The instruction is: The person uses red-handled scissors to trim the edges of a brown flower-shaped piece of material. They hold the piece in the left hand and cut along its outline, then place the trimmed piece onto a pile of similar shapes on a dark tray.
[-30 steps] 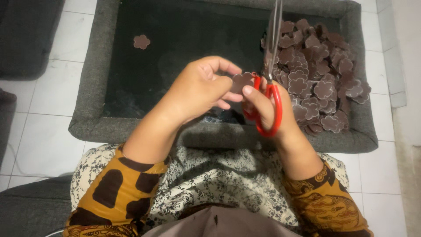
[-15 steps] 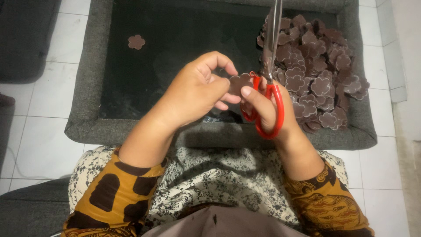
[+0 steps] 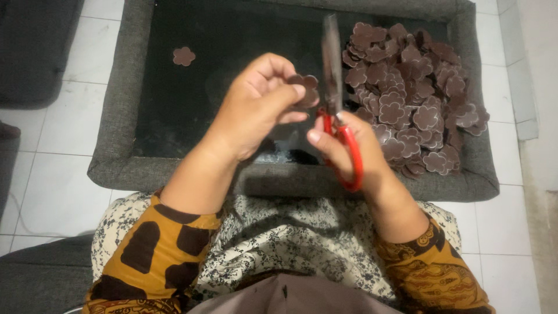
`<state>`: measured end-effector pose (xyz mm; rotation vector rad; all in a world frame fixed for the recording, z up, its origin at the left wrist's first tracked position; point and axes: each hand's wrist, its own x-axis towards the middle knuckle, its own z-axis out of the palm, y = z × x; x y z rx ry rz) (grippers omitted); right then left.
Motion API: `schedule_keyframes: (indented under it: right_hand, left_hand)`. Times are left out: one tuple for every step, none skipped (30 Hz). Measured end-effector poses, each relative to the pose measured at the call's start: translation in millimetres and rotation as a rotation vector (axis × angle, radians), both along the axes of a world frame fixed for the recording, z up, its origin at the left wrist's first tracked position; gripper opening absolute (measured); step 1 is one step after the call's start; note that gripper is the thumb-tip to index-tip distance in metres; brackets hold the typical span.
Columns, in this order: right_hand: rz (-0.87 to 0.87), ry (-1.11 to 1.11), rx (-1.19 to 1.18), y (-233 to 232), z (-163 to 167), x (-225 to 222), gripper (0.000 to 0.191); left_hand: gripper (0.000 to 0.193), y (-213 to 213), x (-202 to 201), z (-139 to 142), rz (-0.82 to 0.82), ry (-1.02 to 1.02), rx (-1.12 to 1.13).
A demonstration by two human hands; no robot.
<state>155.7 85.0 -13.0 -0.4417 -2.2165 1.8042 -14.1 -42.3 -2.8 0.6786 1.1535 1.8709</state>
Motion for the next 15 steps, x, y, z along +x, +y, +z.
schedule_keyframes:
  right_hand:
    - [0.018,0.001,-0.019,0,0,1,0.021]
    - [0.035,0.002,-0.038,0,1,3,0.021]
    - [0.054,0.004,-0.057,0,1,4,0.021]
    - [0.066,0.002,-0.071,0,3,5,0.023]
    - [0.078,0.0,-0.085,1,4,5,0.025]
    - [0.091,-0.003,-0.1,2,5,5,0.028]
    - [0.112,-0.029,-0.081,2,6,4,0.029]
    - [0.131,-0.057,-0.062,3,6,1,0.03]
    - [0.15,-0.084,-0.043,4,7,-1,0.031]
    - [0.186,-0.075,-0.023,4,7,-1,0.03]
    - [0.222,-0.065,-0.004,4,7,0,0.03]
    - [0.26,-0.055,0.015,4,7,0,0.029]
    - [0.254,-0.06,-0.017,3,7,0,0.029]
    - [0.248,-0.065,-0.05,2,7,1,0.029]
    - [0.242,-0.071,-0.082,2,7,2,0.029]
  left_hand:
    - [0.01,-1,-2,1,0.003,0.021,0.01]
    - [0.01,-3,-4,2,0.006,0.043,0.021]
    - [0.01,-5,-6,3,0.01,0.064,0.031]
    - [0.011,-7,-7,4,0.011,0.09,0.039]
    - [0.012,-8,-8,5,0.012,0.115,0.046]
    - [0.013,-9,-8,5,0.012,0.141,0.054]
    - [0.014,-10,-9,6,0.006,0.164,0.022]
    - [0.016,-11,-9,6,-0.001,0.187,-0.011]
    - [0.017,-10,-9,7,-0.009,0.209,-0.043]
    - [0.019,-10,-8,7,-0.008,0.225,-0.04]
    - [0.02,-10,-6,8,-0.005,0.24,-0.037]
    - [0.022,-11,-6,8,-0.002,0.256,-0.034]
    - [0.024,-11,-5,9,0.005,0.256,-0.003]
    - [0.027,-11,-4,9,0.012,0.257,0.028]
    - [0.03,-11,-3,10,0.018,0.257,0.059]
